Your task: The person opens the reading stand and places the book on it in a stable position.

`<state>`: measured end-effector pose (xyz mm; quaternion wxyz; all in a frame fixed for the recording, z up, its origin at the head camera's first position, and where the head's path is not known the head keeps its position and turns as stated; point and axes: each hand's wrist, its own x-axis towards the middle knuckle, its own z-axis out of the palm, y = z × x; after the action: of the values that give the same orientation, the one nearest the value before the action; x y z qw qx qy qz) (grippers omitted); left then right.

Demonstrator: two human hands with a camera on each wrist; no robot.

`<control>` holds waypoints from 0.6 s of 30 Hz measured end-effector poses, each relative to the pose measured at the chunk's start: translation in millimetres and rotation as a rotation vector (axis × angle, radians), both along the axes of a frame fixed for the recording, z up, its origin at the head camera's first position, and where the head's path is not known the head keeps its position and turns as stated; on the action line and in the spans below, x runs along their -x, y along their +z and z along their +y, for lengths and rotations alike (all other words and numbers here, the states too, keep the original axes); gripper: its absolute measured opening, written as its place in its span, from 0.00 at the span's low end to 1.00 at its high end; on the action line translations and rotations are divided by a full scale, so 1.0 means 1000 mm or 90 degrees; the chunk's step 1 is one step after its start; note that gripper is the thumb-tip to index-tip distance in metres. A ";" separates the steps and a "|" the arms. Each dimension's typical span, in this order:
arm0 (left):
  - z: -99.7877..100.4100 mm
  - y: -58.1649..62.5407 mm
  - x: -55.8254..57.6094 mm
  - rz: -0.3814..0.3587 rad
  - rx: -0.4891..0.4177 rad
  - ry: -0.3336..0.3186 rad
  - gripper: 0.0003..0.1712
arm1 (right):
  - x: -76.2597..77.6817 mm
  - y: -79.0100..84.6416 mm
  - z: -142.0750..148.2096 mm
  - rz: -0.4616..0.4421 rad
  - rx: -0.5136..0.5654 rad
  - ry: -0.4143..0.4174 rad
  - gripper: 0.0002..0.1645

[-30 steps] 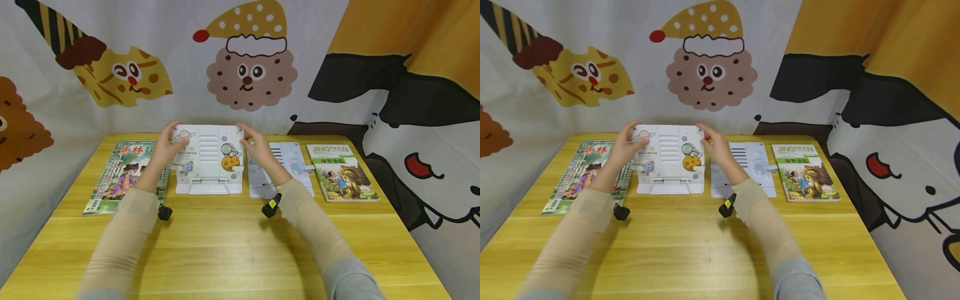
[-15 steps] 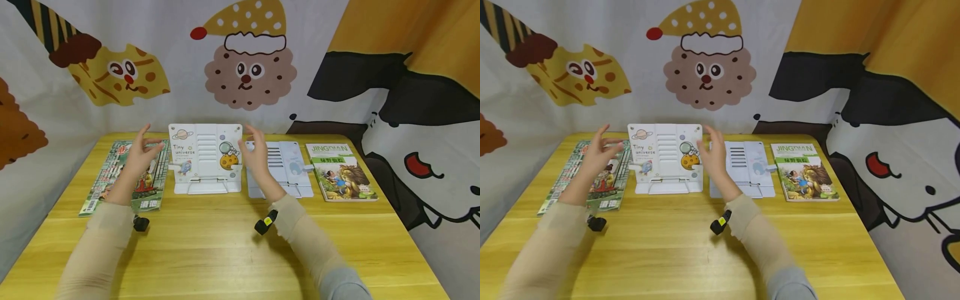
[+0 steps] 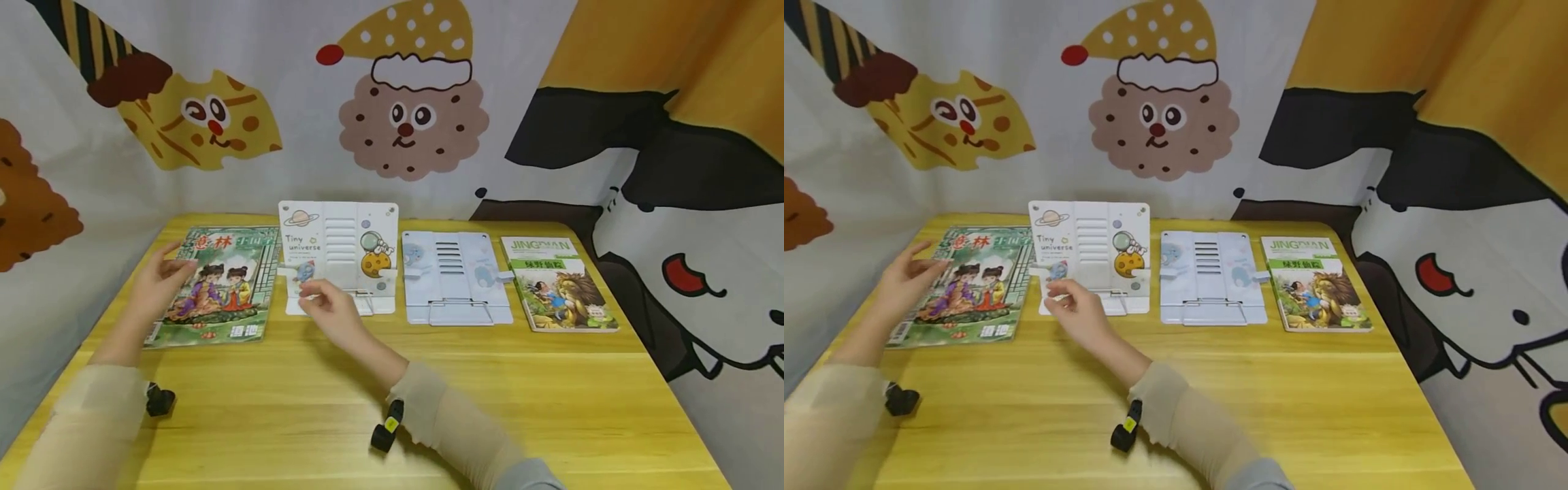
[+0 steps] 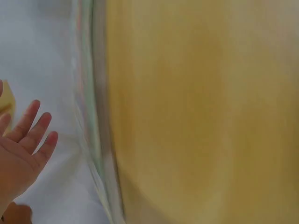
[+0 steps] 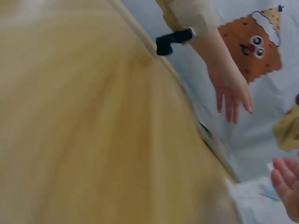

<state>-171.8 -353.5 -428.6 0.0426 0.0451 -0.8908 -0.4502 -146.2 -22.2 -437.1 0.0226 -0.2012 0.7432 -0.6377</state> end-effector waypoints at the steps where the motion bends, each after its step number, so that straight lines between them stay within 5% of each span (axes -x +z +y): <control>1: -0.006 -0.002 -0.003 -0.007 0.011 0.004 0.43 | -0.003 -0.003 -0.008 -0.036 0.003 0.014 0.17; 7: -0.038 -0.012 -0.017 -0.059 0.038 0.005 0.46 | -0.013 -0.021 -0.044 -0.192 0.013 0.065 0.29; 12: -0.054 -0.012 -0.027 -0.118 0.029 -0.026 0.50 | -0.020 -0.025 -0.063 -0.250 0.012 0.080 0.34; 18: -0.061 -0.012 -0.033 -0.158 -0.010 -0.020 0.51 | -0.025 -0.030 -0.075 -0.301 0.105 0.074 0.36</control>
<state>-138.4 -414.6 -440.4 -0.0752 0.0872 -0.8863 -0.4486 -121.1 -97.4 -467.5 0.2159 -0.0904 0.6500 -0.7230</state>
